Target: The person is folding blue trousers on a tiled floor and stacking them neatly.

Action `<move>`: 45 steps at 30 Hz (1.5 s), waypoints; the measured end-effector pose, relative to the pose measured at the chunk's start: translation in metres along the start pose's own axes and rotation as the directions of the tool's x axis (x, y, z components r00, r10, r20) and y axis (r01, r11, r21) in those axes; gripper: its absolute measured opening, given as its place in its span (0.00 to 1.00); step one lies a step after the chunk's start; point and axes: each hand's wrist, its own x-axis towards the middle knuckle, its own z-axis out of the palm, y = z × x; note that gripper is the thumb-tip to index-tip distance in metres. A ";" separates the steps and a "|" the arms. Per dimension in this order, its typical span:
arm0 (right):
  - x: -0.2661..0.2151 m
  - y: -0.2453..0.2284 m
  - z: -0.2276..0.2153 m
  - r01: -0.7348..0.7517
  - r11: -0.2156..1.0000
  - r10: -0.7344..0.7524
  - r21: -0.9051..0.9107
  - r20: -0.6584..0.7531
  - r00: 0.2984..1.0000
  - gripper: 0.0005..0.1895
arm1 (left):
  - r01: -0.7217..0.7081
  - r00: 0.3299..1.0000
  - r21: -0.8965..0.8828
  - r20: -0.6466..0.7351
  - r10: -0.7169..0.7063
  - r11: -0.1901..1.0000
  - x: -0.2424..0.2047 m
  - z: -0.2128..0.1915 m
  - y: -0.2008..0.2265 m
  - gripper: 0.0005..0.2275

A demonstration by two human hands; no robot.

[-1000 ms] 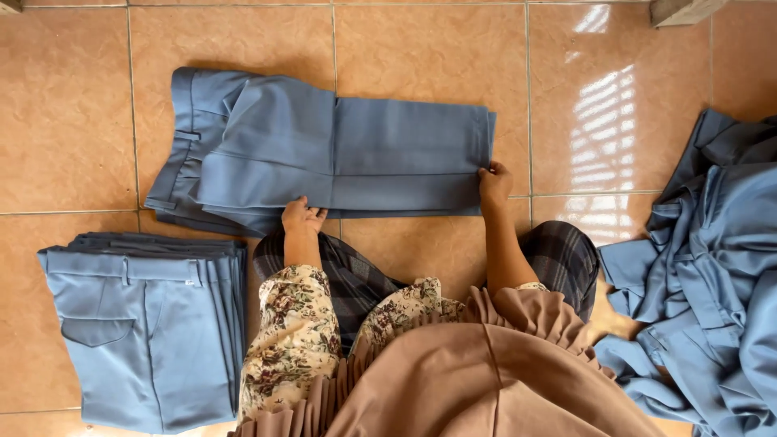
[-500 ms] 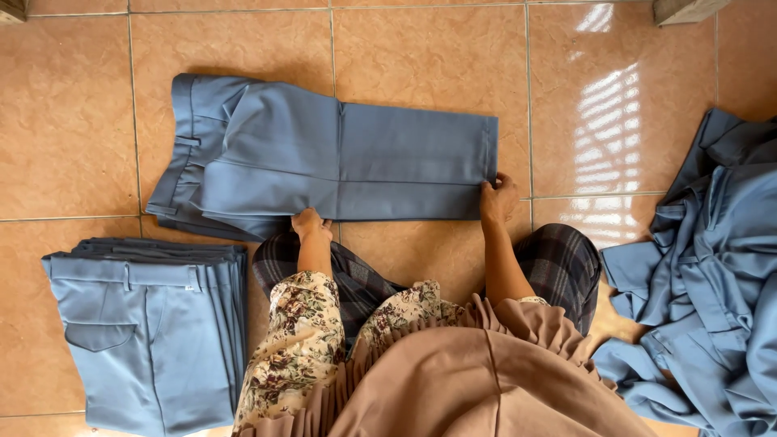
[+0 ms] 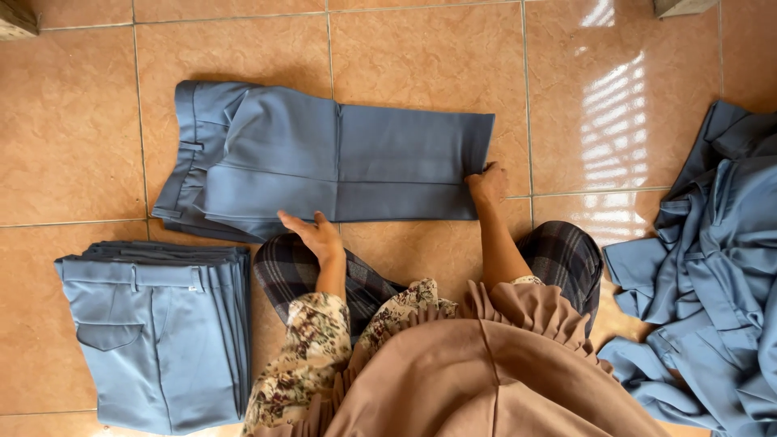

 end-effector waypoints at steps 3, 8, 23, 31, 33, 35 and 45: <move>-0.019 -0.010 -0.014 0.145 0.954 -0.152 0.263 0.008 0.988 0.27 | -0.291 0.955 -0.027 0.047 0.292 0.956 -0.039 -0.003 0.044 0.26; -0.027 -0.015 -0.115 -0.191 0.541 -0.295 0.819 0.397 0.869 0.44 | -0.492 0.847 0.177 0.324 0.422 0.852 -0.034 0.030 0.048 0.17; 0.035 0.060 -0.344 0.002 0.237 -0.278 0.972 0.066 0.958 0.31 | -0.738 0.282 -0.098 0.854 0.437 0.667 -0.176 0.267 -0.047 0.26; 0.005 0.027 -0.370 0.083 0.225 -0.322 0.971 -0.006 0.947 0.32 | -0.706 0.158 -0.048 0.962 0.223 0.706 -0.206 0.336 -0.029 0.32; -0.005 0.011 -0.360 0.087 0.226 -0.339 0.970 -0.005 0.941 0.33 | -0.675 0.163 -0.056 0.961 0.222 0.735 -0.200 0.333 -0.024 0.30; -0.015 -0.010 -0.343 0.108 0.363 -0.336 0.925 0.022 0.942 0.35 | -0.570 0.212 -0.083 0.946 0.244 0.818 -0.191 0.317 -0.004 0.23; -0.121 -0.118 -0.114 0.121 0.533 -0.605 0.837 0.277 0.747 0.45 | 0.492 0.449 -0.235 0.893 -0.013 0.838 -0.052 0.159 0.050 0.37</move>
